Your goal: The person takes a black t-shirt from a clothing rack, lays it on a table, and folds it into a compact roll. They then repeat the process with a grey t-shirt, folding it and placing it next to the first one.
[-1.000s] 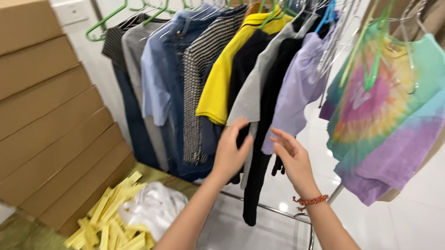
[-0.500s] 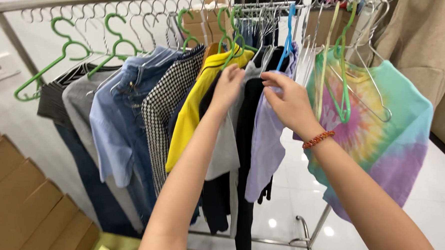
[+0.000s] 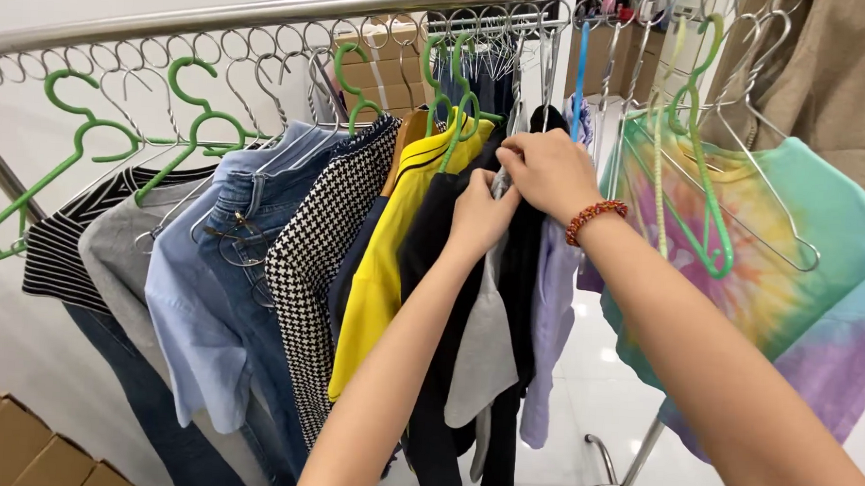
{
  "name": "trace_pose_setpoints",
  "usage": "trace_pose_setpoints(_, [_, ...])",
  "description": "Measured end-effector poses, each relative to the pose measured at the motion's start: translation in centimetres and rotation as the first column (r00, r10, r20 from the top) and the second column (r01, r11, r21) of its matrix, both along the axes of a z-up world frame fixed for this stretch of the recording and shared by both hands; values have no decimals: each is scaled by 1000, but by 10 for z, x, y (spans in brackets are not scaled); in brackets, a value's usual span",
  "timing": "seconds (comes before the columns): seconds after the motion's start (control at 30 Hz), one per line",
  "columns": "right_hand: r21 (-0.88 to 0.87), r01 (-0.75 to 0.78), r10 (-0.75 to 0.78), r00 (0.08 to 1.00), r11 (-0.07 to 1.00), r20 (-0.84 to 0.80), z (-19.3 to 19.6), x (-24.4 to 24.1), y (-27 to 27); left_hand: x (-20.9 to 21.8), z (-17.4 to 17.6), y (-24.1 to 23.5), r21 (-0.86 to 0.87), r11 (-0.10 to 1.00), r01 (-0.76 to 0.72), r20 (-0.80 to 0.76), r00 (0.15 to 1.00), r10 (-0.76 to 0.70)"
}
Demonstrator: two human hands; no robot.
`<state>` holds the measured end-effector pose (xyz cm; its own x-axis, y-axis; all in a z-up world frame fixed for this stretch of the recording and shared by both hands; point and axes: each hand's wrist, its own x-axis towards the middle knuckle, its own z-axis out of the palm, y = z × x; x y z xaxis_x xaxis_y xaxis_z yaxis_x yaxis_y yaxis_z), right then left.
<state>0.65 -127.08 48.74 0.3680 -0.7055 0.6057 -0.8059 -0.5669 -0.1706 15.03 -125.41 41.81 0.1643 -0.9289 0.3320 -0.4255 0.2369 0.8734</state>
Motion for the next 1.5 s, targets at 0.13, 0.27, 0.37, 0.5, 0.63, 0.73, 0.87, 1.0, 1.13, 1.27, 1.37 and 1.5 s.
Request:
trace_pose_setpoints(0.13, [123, 35, -37, 999, 992, 13, -2, 13, -8, 1, 7, 24, -1, 999, -44, -4, 999, 44])
trace_pose_setpoints(0.27, [124, 32, -38, 998, 992, 50, -4, 17, -17, 5, 14, 57, -12, 999, -44, 81, 996, 44])
trace_pose_setpoints(0.37, [116, 16, -25, 997, 993, 76, -11, 16, -31, 0, 17, 85, -97, 995, 10, 148, 989, 4])
trace_pose_setpoints(0.5, [129, -60, 41, 988, 990, 146, 2, 19, -9, -9, 15, 122, -238, 971, 18, 424, 901, 87])
trace_pose_setpoints(0.63, [132, -101, 76, 980, 986, 182, 0, 20, -10, -13, 12, 166, -315, 949, -17, 460, 872, 169])
trace_pose_setpoints(0.73, [98, -111, 91, 977, 989, 192, 0, 19, -11, -14, -1, 182, -389, 921, 4, 459, 868, 190])
trace_pose_setpoints(0.87, [110, -98, 75, 979, 989, 191, 2, 17, 3, -8, -26, 184, -449, 893, -10, 385, 900, 203])
trace_pose_setpoints(1.0, [123, -132, 94, 957, 984, 273, 9, 21, 25, -2, -51, 174, -492, 870, -23, 354, 908, 224])
trace_pose_setpoints(1.13, [98, -263, 213, 908, 960, 360, 7, 21, 37, -1, -54, 164, -478, 878, -32, 236, 958, 163])
trace_pose_setpoints(1.27, [-1, -465, 397, 755, 885, 522, -1, 29, 90, -5, -54, 141, -415, 905, -93, 47, 991, 124])
trace_pose_setpoints(1.37, [-69, -541, 469, 652, 838, 596, -3, 36, 139, -6, -59, 121, -407, 908, -102, -28, 995, 99])
trace_pose_setpoints(1.5, [-247, -604, 617, 541, 758, 571, -1, 44, 178, -2, -70, 97, -229, 963, -143, -20, 990, 143])
